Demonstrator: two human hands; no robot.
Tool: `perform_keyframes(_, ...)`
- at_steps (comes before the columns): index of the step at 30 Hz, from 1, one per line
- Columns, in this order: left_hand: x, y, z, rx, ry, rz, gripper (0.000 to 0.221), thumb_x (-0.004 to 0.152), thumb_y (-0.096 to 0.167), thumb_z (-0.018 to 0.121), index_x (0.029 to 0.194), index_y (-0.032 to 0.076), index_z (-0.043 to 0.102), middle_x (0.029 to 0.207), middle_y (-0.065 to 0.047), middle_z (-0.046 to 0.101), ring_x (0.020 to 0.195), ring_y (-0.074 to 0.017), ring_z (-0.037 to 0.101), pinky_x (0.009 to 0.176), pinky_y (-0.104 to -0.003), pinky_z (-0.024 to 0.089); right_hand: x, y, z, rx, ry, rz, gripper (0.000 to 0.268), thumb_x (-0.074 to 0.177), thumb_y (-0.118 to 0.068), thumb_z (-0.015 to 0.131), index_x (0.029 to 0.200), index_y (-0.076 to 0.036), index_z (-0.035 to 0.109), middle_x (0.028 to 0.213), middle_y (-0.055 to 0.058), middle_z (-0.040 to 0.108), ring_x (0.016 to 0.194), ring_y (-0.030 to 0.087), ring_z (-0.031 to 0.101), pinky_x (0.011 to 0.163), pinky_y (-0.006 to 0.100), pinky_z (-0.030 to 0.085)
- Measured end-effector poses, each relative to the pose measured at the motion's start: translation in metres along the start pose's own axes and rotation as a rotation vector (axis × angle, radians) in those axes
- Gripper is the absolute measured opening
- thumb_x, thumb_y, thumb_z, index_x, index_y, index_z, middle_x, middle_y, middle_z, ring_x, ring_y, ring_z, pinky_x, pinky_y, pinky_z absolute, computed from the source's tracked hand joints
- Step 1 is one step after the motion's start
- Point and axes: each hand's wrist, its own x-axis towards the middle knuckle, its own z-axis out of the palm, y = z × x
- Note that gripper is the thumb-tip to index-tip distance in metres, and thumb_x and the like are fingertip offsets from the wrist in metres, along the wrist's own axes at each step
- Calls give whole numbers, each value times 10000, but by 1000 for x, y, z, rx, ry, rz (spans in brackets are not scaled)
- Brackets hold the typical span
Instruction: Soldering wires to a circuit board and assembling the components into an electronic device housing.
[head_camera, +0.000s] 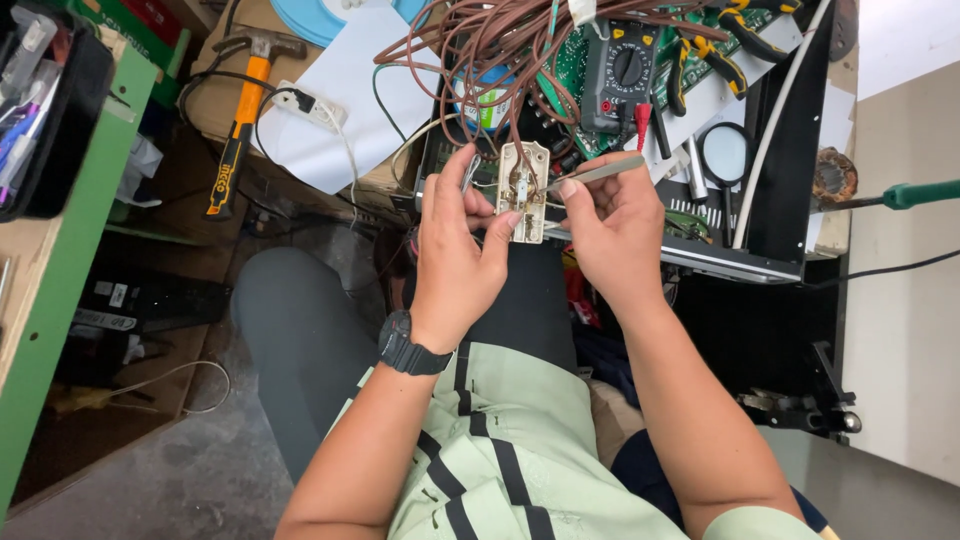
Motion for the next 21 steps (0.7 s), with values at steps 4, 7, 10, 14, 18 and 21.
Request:
perform_keyframes(4, 0, 1, 0, 2, 4, -11, 767, 1106, -46, 789, 1731, -76, 347, 1094, -93, 421, 1024, -329, 711, 905, -424, 768, 1, -2, 0, 14, -13, 32, 123, 1163, 24, 664, 1268, 43, 602, 1063, 280, 808, 1010, 322, 863, 749, 354, 709)
perform_keyframes(7, -1, 1, 0, 0, 5, -14, 764, 1108, -42, 786, 1733, -78, 348, 1094, -90, 419, 1023, -325, 710, 906, -424, 769, 1, 2, 1, 7, -22, 26, 118, 1170, 25, 662, 1268, 37, 598, 1067, 275, 809, 1027, 331, 875, 746, 341, 709)
perform_keyframes(10, -1, 1, 1, 2, 6, -10, 756, 1113, -34, 781, 1733, -76, 351, 1093, -87, 415, 1022, -320, 707, 910, -421, 769, 1, 1, 0, 6, -19, 24, 120, 1168, 36, 664, 1267, 43, 596, 1069, 278, 808, 1031, 337, 879, 745, 343, 713)
perform_keyframes(14, -2, 0, 1, 12, 12, 0, 758, 1111, -37, 788, 1734, -71, 358, 1097, -89, 420, 1020, -320, 703, 918, -420, 767, 0, 3, 1, 18, -14, 33, 127, 1163, 43, 672, 1262, 51, 593, 1063, 279, 806, 1036, 334, 881, 756, 337, 715)
perform_keyframes(18, -3, -1, 1, 19, 9, 3, 751, 1114, -30, 785, 1731, -72, 360, 1097, -95, 424, 1022, -323, 702, 923, -428, 763, 0, 4, 3, 13, 17, 21, 125, 1147, 55, 676, 1247, 69, 603, 1032, 271, 807, 1000, 319, 882, 741, 321, 706)
perform_keyframes(21, -3, -1, 1, 15, 7, 3, 745, 1117, -22, 780, 1733, -67, 365, 1095, -90, 428, 1010, -313, 702, 928, -432, 758, -1, 4, 2, 16, 8, 50, 122, 1156, 39, 667, 1253, 66, 597, 1039, 263, 804, 1015, 316, 884, 736, 305, 709)
